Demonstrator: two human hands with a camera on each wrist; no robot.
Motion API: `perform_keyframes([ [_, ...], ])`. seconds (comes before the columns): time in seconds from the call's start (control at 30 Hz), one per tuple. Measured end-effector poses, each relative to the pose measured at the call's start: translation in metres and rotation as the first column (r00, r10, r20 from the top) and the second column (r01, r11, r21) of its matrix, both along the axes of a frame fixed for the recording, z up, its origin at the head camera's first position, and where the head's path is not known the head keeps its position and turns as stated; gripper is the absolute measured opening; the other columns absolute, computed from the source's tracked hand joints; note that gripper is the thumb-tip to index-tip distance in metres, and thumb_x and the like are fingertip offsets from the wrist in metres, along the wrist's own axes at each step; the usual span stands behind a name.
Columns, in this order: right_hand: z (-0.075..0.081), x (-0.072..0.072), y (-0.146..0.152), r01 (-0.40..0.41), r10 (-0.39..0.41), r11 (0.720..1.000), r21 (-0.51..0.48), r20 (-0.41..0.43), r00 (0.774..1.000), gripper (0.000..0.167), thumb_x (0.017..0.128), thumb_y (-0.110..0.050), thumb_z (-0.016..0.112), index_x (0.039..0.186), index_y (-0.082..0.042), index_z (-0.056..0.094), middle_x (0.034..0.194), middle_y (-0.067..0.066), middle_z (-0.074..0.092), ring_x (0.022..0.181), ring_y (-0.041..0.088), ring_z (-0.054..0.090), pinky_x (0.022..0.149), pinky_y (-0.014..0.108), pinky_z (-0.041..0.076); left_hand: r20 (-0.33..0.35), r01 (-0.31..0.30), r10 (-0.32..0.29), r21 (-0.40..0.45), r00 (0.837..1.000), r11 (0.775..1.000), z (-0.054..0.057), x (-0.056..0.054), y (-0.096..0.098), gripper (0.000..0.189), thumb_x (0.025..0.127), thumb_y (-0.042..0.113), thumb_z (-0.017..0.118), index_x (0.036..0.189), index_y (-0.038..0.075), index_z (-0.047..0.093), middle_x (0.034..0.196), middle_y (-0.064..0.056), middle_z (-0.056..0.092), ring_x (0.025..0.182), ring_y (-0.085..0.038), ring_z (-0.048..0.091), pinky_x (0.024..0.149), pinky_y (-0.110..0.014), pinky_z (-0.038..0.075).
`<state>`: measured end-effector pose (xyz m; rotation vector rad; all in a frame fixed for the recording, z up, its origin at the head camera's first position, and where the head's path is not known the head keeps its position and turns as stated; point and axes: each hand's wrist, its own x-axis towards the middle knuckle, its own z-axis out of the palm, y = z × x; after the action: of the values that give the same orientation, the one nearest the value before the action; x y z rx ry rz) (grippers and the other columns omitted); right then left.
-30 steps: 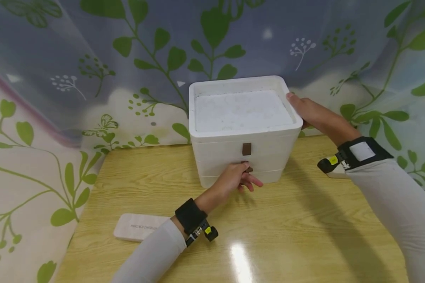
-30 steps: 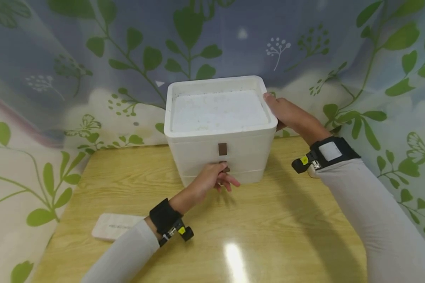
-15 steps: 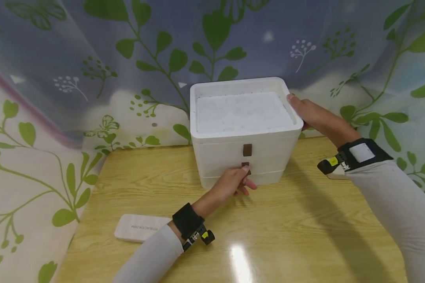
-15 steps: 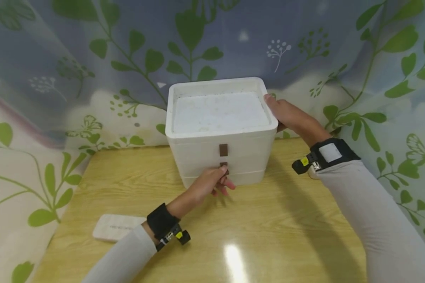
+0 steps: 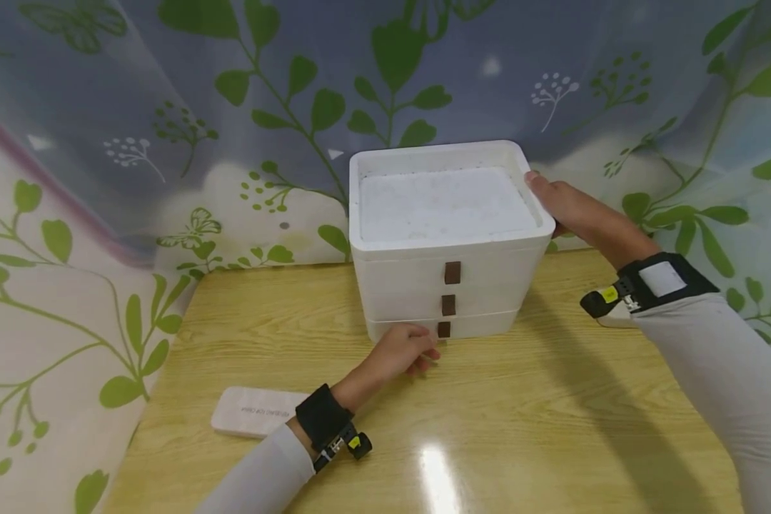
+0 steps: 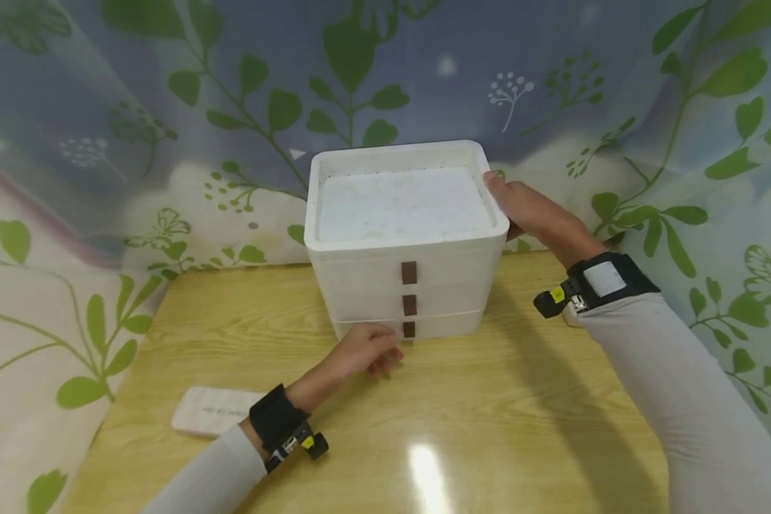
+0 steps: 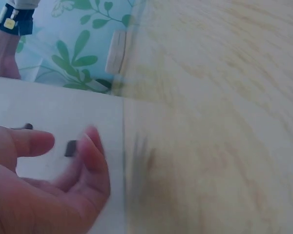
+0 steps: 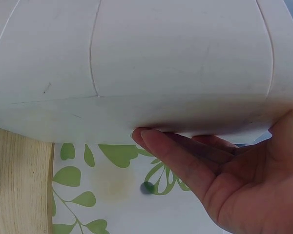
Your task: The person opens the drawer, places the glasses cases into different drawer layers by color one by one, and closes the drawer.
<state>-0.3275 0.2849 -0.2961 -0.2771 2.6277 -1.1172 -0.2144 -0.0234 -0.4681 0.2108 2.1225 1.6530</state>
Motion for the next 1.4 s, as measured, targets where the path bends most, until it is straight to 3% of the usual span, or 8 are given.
perform_keyframes([
  [0.13, 0.0, 0.0, 0.001, -0.009, 0.009, 1.0, -0.01, 0.003, 1.0, 0.093, 0.103, -0.07, 0.011, 0.142, 0.003, 0.05, 0.114, 0.015, 0.066, 0.089, 0.013, 0.068, 0.075, 0.033, 0.058, 0.031, 0.001, -0.003, 0.06, 1.0, 0.998, -0.008, -0.002, 0.003, 0.044, 0.101, 0.013, 0.058, 0.139, -0.009, 0.058, 0.104, -0.021, 0.079, 0.066, -0.01, 0.066, 0.057, -0.024, 0.049],
  [0.3, -0.002, -0.001, 0.001, -0.007, 0.007, 1.0, -0.022, 0.01, 1.0, 0.092, 0.103, -0.07, 0.01, 0.141, 0.005, 0.05, 0.111, 0.012, 0.066, 0.087, 0.012, 0.068, 0.075, 0.033, 0.058, 0.067, 0.012, -0.018, 0.09, 0.998, 0.996, -0.013, -0.002, 0.011, 0.037, 0.097, 0.01, 0.062, 0.128, -0.008, 0.065, 0.101, -0.019, 0.08, 0.065, -0.01, 0.066, 0.056, -0.023, 0.048],
  [0.63, -0.002, -0.002, 0.002, -0.015, 0.015, 1.0, -0.016, 0.001, 1.0, 0.093, 0.104, -0.069, 0.009, 0.146, 0.005, 0.047, 0.122, 0.02, 0.064, 0.09, 0.011, 0.068, 0.076, 0.032, 0.059, 0.119, 0.018, -0.036, 0.153, 0.992, 0.988, -0.02, -0.003, 0.018, 0.025, 0.102, 0.018, 0.056, 0.1, -0.002, 0.072, 0.092, -0.01, 0.078, 0.066, -0.013, 0.064, 0.053, -0.023, 0.046],
  [0.77, -0.001, -0.002, 0.002, -0.018, 0.018, 1.0, -0.025, 0.0, 1.0, 0.092, 0.104, -0.067, 0.008, 0.147, 0.005, 0.046, 0.12, 0.02, 0.066, 0.088, 0.011, 0.069, 0.075, 0.032, 0.059, 0.14, 0.015, -0.038, 0.161, 0.989, 0.987, -0.02, -0.004, 0.021, 0.027, 0.102, 0.022, 0.058, 0.107, -0.002, 0.07, 0.089, -0.004, 0.077, 0.065, -0.013, 0.064, 0.052, -0.022, 0.046],
  [0.97, 0.001, -0.002, 0.001, -0.019, 0.019, 0.999, -0.033, -0.006, 1.0, 0.091, 0.105, -0.068, 0.009, 0.145, 0.005, 0.049, 0.118, 0.017, 0.066, 0.088, 0.011, 0.069, 0.075, 0.033, 0.059, 0.165, -0.018, -0.01, 0.169, 0.986, 0.985, -0.015, -0.007, 0.027, 0.039, 0.106, 0.028, 0.055, 0.122, -0.008, 0.062, 0.086, -0.003, 0.077, 0.062, -0.009, 0.065, 0.048, -0.023, 0.042],
  [1.2, 0.0, -0.002, 0.002, -0.013, 0.013, 0.999, -0.029, -0.008, 1.0, 0.09, 0.105, -0.065, 0.009, 0.143, 0.005, 0.05, 0.117, 0.017, 0.067, 0.086, 0.011, 0.069, 0.074, 0.033, 0.059, 0.152, -0.091, 0.069, 0.142, 0.986, 0.986, -0.018, -0.008, 0.032, 0.04, 0.112, 0.035, 0.043, 0.103, 0.002, 0.065, 0.075, 0.004, 0.072, 0.057, -0.005, 0.065, 0.045, -0.022, 0.039],
  [1.4, -0.001, 0.0, 0.003, -0.007, 0.007, 0.999, -0.038, -0.01, 1.0, 0.089, 0.105, -0.067, 0.011, 0.139, 0.005, 0.052, 0.108, 0.01, 0.068, 0.084, 0.011, 0.068, 0.072, 0.032, 0.058, 0.108, -0.1, 0.088, 0.111, 0.99, 0.989, -0.019, -0.009, 0.034, 0.045, 0.111, 0.032, 0.044, 0.102, -0.005, 0.068, 0.07, 0.005, 0.07, 0.054, -0.005, 0.063, 0.045, -0.022, 0.036],
])
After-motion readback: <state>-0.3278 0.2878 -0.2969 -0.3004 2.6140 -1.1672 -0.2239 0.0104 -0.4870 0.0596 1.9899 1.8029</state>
